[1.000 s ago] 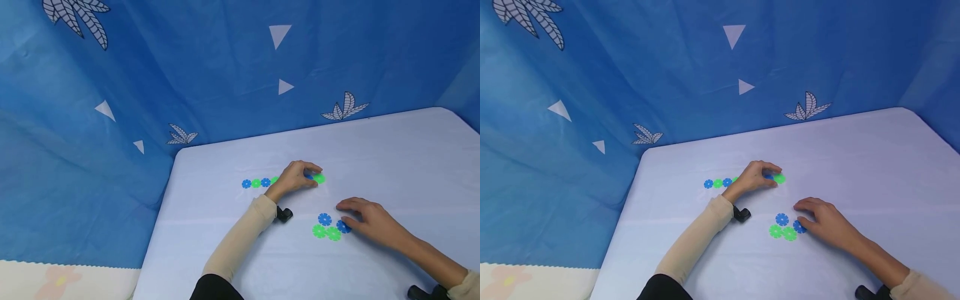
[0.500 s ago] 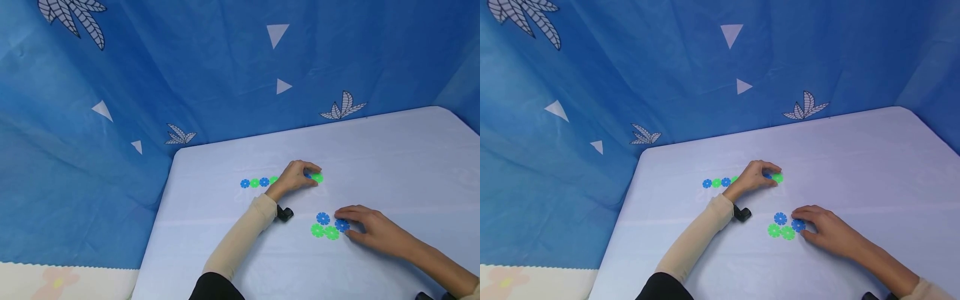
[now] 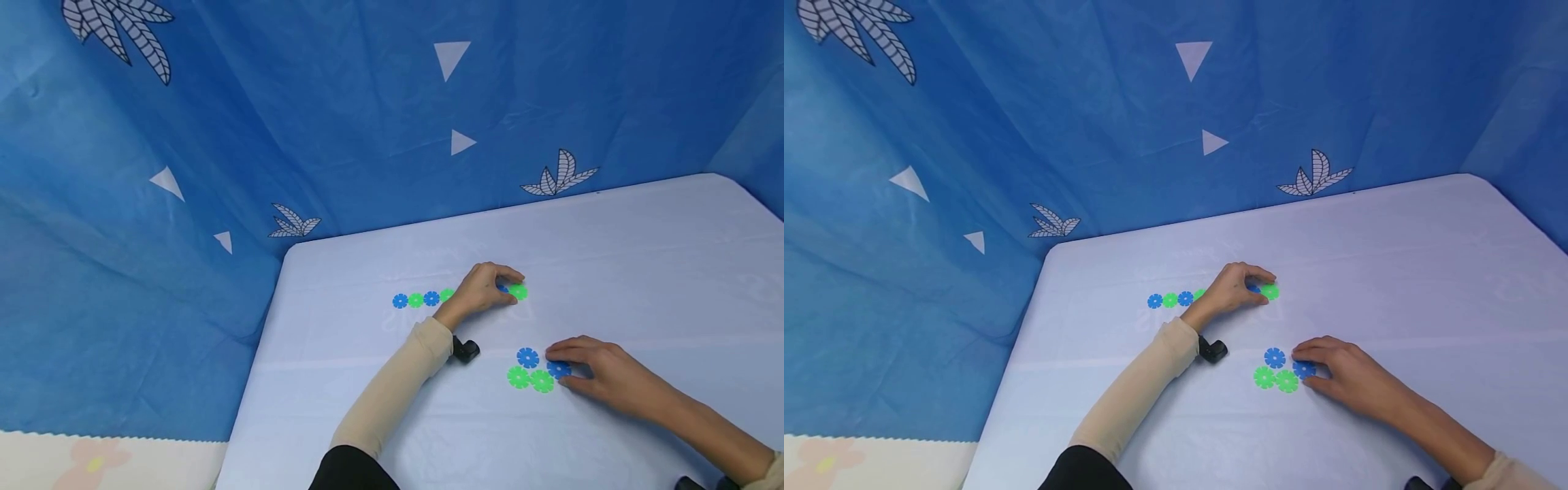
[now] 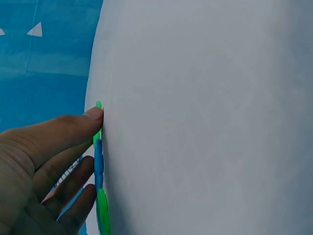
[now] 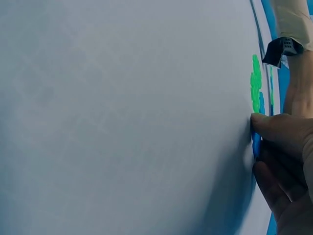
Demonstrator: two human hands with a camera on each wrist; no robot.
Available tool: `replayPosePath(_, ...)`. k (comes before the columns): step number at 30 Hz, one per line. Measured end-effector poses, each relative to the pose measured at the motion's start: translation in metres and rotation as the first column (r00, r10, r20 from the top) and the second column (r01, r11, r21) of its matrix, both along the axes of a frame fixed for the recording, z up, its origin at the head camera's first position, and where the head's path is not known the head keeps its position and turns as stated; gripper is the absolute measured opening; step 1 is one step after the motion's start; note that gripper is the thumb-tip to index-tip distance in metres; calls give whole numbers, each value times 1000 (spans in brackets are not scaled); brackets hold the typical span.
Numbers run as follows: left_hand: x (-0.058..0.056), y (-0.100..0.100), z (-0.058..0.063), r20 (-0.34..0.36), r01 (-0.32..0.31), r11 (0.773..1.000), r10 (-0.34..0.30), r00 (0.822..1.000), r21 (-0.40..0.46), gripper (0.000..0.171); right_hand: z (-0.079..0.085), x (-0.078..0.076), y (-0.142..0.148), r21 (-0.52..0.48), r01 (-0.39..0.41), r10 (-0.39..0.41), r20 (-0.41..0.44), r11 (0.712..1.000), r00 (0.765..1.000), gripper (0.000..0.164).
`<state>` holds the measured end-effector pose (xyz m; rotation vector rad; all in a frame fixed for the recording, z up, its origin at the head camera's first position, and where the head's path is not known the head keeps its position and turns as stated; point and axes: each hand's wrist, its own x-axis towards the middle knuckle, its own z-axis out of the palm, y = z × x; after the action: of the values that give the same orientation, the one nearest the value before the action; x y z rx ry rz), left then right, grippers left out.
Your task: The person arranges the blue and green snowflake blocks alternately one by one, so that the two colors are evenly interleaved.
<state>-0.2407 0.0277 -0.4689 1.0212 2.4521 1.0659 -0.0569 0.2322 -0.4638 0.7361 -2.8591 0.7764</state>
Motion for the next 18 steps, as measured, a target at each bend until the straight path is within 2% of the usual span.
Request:
replayPosePath(11,0,0,-1,-2,-9,1000,9,1000,-2,36,-6,-1,-1,1,-41,41,-154,999,987,36)
replayPosePath(18,0,0,-2,-8,-14,1000,14,1000,-3,36,-10,-1,-2,-62,-43,31,-182,997,983,33)
